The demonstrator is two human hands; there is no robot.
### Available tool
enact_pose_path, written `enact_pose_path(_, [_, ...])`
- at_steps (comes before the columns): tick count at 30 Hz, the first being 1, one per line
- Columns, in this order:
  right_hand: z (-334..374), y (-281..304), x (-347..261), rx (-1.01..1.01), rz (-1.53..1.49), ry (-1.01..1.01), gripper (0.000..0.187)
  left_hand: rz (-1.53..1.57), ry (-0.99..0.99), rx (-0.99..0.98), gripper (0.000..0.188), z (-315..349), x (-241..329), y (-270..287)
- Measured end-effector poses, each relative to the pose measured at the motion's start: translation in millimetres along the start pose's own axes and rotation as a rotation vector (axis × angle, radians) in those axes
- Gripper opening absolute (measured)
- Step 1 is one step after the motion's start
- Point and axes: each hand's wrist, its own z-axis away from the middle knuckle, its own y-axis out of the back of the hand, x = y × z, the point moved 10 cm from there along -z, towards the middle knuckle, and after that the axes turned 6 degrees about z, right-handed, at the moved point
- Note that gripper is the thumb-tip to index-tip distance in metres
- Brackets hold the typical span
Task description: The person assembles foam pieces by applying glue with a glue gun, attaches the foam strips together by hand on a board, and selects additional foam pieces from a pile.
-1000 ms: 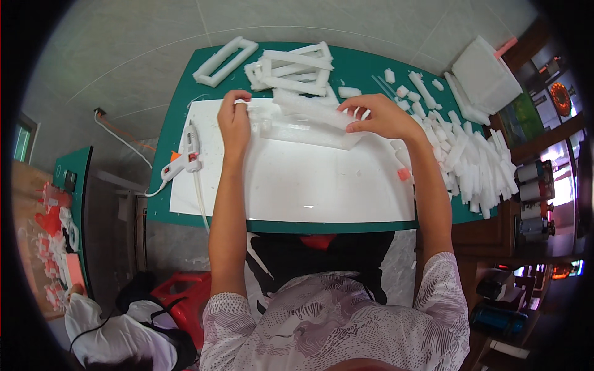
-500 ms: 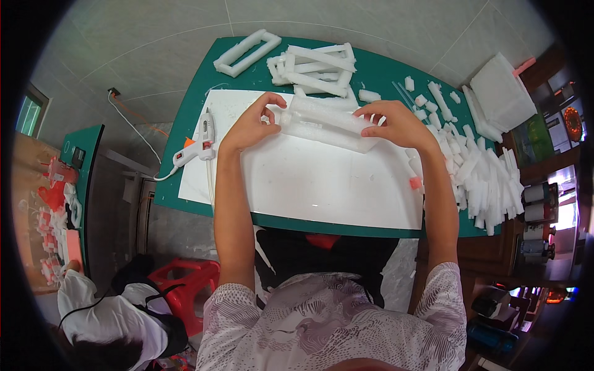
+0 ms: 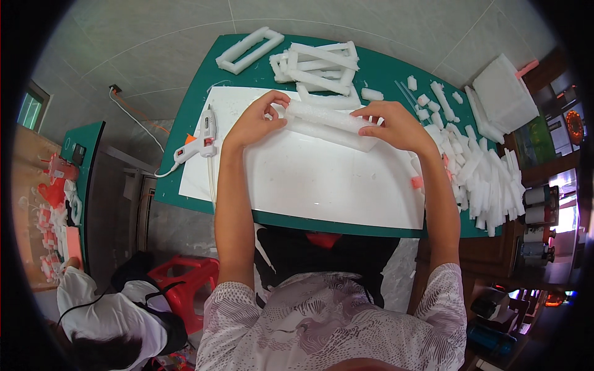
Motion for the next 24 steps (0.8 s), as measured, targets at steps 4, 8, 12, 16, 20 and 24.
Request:
enact_pose_path(4, [-0.6, -1.1, -0.1, 0.017, 0.004, 0.018, 0.032, 0.007, -0.015, -0.006, 0.043, -0.5, 0.0, 0.4])
enact_pose_path(8, [-1.1, -2.4, -1.2, 0.004, 0.002, 0.016, 0.032, 0.002, -0.004, 0.011, 0.041, -0.3, 0.5, 0.6])
enact_pose_path(12, [-0.4, -2.7, -2.3, 0.030, 0.012, 0.051, 0.033, 0.011, -0.010, 0.009, 0.041, -1.4, 1.4, 0.3])
enact_pose_path(16, [-1.5, -4.5, -4.5, 0.053, 0.024, 0.066, 0.035, 0.081, -0.046, 0.001, 0.036, -0.5, 0.5, 0.9])
enact_pose_path(20, [-0.2, -4.6, 0.0, 0.066, 0.029, 0.056, 0.036, 0.273, 0.073, 0.051, 0.027, -4.3, -2.5, -1.3])
enact_pose_path(24, [-0.6, -6.2, -2.7, 0.052, -0.003, 0.054, 0.036, 0.113, 0.028, 0.200, 0.032, -7.0, -1.2, 0.4])
